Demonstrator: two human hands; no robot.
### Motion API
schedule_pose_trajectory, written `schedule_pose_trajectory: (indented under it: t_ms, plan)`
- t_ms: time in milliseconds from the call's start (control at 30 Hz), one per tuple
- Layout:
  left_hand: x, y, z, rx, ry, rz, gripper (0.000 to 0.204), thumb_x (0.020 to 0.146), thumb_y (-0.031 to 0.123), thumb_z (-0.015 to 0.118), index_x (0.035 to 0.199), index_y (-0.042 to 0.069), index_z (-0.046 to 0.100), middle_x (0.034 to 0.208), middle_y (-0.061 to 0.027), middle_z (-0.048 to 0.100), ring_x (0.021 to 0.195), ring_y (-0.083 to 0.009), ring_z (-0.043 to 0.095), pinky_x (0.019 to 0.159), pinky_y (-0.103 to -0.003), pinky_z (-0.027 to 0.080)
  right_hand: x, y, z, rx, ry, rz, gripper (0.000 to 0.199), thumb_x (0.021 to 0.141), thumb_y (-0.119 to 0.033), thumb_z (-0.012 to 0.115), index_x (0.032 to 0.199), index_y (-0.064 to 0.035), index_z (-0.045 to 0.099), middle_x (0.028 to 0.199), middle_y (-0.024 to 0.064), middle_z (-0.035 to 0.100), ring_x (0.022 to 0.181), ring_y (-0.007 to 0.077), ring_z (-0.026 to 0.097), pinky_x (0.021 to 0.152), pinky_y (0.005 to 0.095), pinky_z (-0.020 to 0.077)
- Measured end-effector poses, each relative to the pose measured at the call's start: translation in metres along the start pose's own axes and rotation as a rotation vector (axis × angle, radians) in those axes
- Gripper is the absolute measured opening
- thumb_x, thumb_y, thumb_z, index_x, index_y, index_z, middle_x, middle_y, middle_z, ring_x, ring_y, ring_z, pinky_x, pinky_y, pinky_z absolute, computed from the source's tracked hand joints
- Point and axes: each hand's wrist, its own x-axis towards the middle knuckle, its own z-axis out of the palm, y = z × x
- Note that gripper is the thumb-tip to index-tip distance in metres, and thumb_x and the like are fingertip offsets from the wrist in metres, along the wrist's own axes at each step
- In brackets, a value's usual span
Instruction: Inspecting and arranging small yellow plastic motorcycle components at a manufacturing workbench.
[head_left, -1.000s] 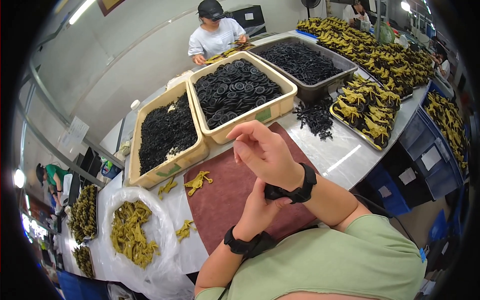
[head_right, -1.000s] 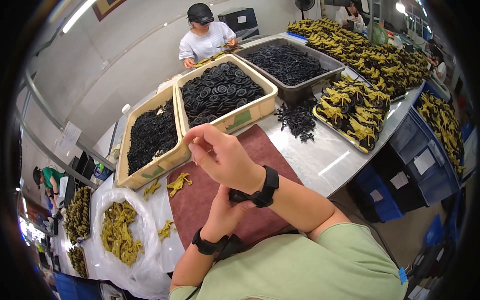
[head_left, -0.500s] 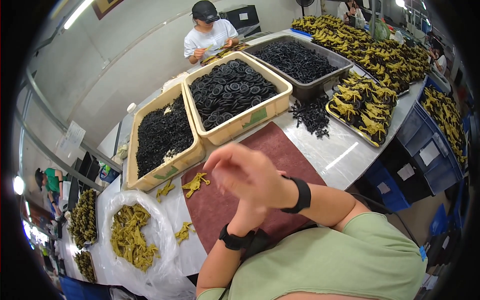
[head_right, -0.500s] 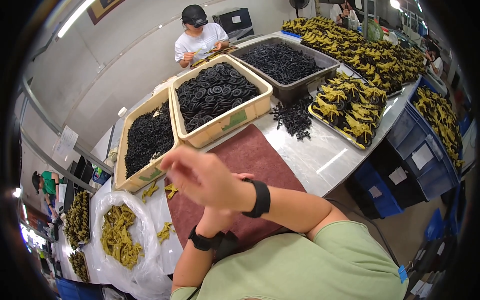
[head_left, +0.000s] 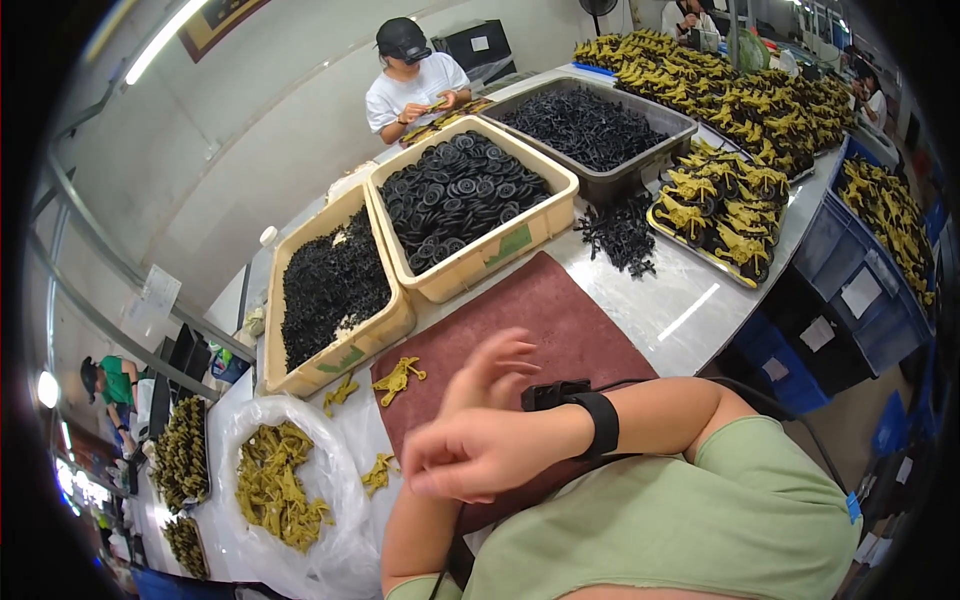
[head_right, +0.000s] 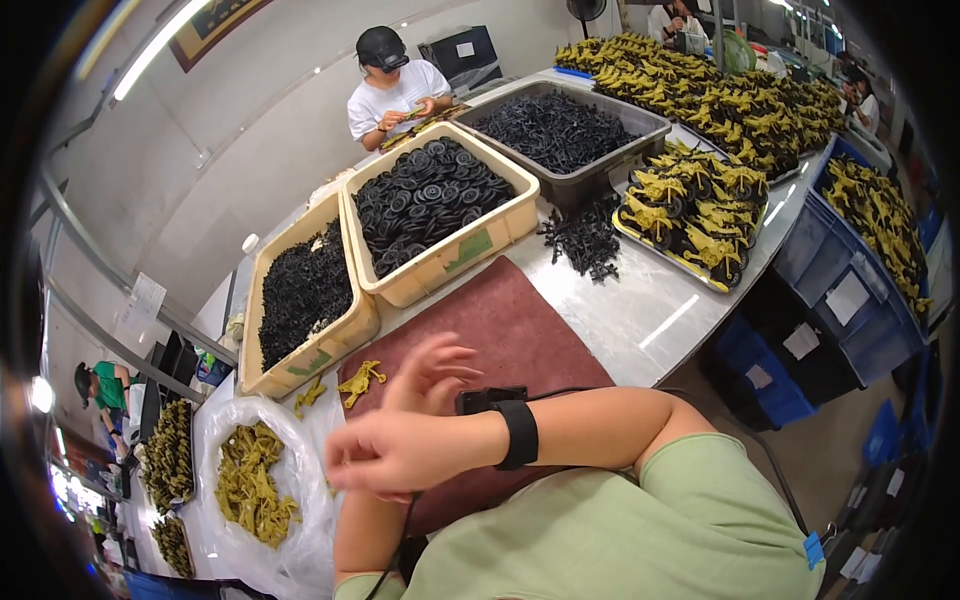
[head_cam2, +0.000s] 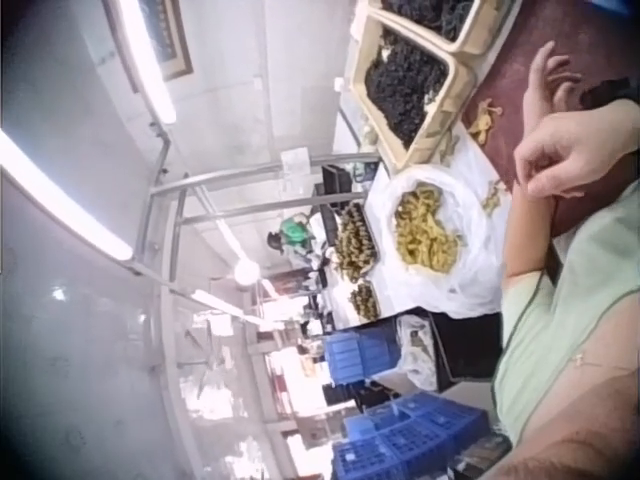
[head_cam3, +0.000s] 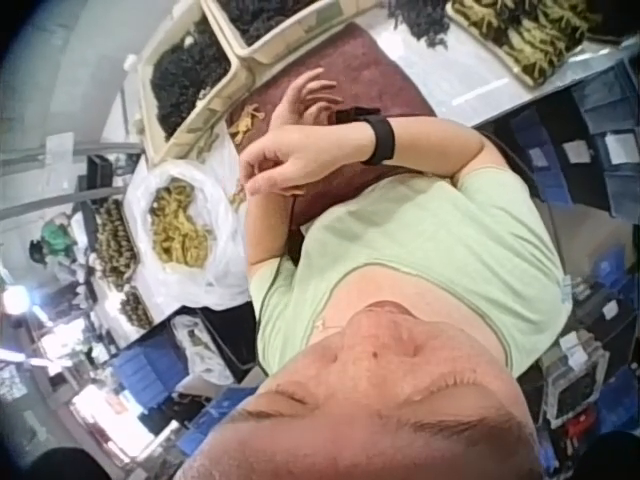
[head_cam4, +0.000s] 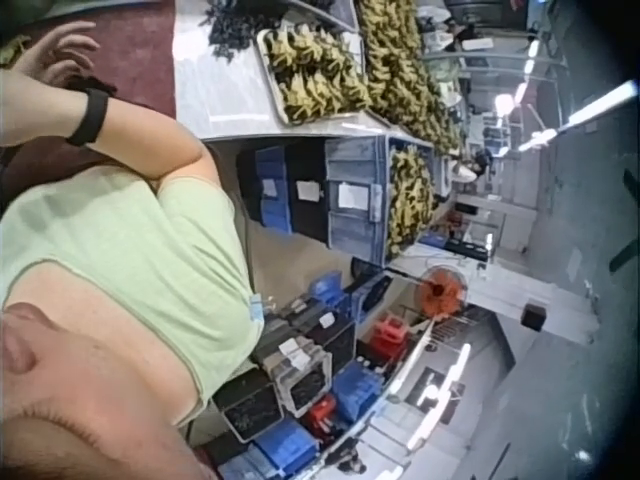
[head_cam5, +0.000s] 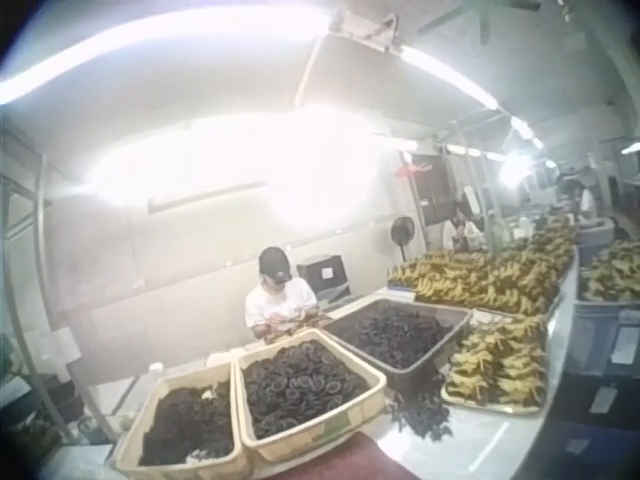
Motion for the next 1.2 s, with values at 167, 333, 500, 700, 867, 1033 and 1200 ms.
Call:
schedule_pose_trajectory:
  t_ms: [167, 333, 500, 700, 867, 1033, 1200]
  plan:
    - [0.020, 0.042, -0.043, 0.109, -0.157, -0.228, 0.045, 0.094, 0.014, 0.054, 0.135, 0.002, 0.038, 0.116, -0.0140, 0.060, 0.101, -0.0220, 0.062, 0.086, -0.032, 0.050, -0.011, 0.039, 0.009, -1.161, -0.331, 0.050, 0.015, 0.088, -0.017, 0.055, 0.090, -0.0034, 0.061, 0.071, 0.0101, 0.063, 0.054, 0.0222, 0.060, 0.050, 0.0351, 0.0478]
    - [0.023, 0.069, 0.010, 0.564, -0.606, -0.255, 0.050, 0.086, 0.025, 0.064, 0.127, 0.001, 0.049, 0.109, -0.0182, 0.063, 0.101, -0.0292, 0.062, 0.087, -0.036, 0.048, -0.011, 0.289, 0.026, -1.122, 0.164, -0.172, 0.011, 0.084, -0.015, 0.059, 0.093, -0.0103, 0.063, 0.084, 0.0058, 0.066, 0.062, 0.0210, 0.062, 0.056, 0.0326, 0.0498]
    - [0.018, 0.073, 0.024, 0.747, -0.506, 0.088, 0.051, 0.074, 0.027, 0.074, 0.116, 0.003, 0.058, 0.102, -0.0152, 0.064, 0.093, -0.0327, 0.061, 0.081, -0.038, 0.048, 0.007, 0.247, -0.052, -1.414, 0.218, 0.109, 0.009, 0.085, -0.015, 0.060, 0.092, -0.0101, 0.063, 0.084, 0.0064, 0.066, 0.064, 0.0233, 0.062, 0.058, 0.0340, 0.0497]
    - [-0.003, 0.066, 0.036, 1.004, -0.237, 0.557, 0.051, 0.061, 0.020, 0.079, 0.109, 0.009, 0.062, 0.103, -0.0045, 0.063, 0.096, -0.0203, 0.060, 0.081, -0.036, 0.043, 0.029, 0.223, -0.079, -1.734, 0.282, 0.460, 0.008, 0.087, -0.015, 0.060, 0.091, -0.0098, 0.063, 0.083, 0.0071, 0.065, 0.066, 0.0260, 0.062, 0.059, 0.0357, 0.0496]
    - [-0.014, 0.064, 0.026, 1.059, -0.180, 0.558, 0.041, 0.067, 0.013, 0.072, 0.107, 0.009, 0.063, 0.108, -0.0032, 0.062, 0.102, -0.0195, 0.057, 0.087, -0.035, 0.039, 0.015, 0.093, -0.077, -0.884, 0.697, -0.060, 0.019, 0.089, -0.019, 0.060, 0.088, 0.0005, 0.061, 0.072, 0.0169, 0.063, 0.065, 0.0304, 0.064, 0.058, 0.0350, 0.0497]
    - [-0.021, 0.059, 0.022, 1.176, -0.203, 0.709, 0.034, 0.074, 0.012, 0.065, 0.108, 0.009, 0.062, 0.112, -0.0031, 0.061, 0.106, -0.0203, 0.056, 0.087, -0.038, 0.040, 0.015, 0.074, -0.095, -0.196, 0.849, 0.038, 0.023, 0.094, -0.022, 0.055, 0.085, -0.0005, 0.059, 0.064, 0.0059, 0.059, 0.057, 0.0131, 0.058, 0.051, 0.0278, 0.0459]
    - [-0.035, 0.040, 0.023, 1.257, -0.136, 0.741, 0.027, 0.081, 0.012, 0.061, 0.108, 0.012, 0.060, 0.120, -0.0035, 0.058, 0.115, -0.0201, 0.054, 0.093, -0.041, 0.040, 0.017, 0.062, -0.094, 0.719, 0.859, -0.037, 0.019, 0.096, -0.020, 0.050, 0.088, -0.0043, 0.056, 0.070, -0.0005, 0.053, 0.056, 0.0079, 0.048, 0.053, 0.0234, 0.0426]
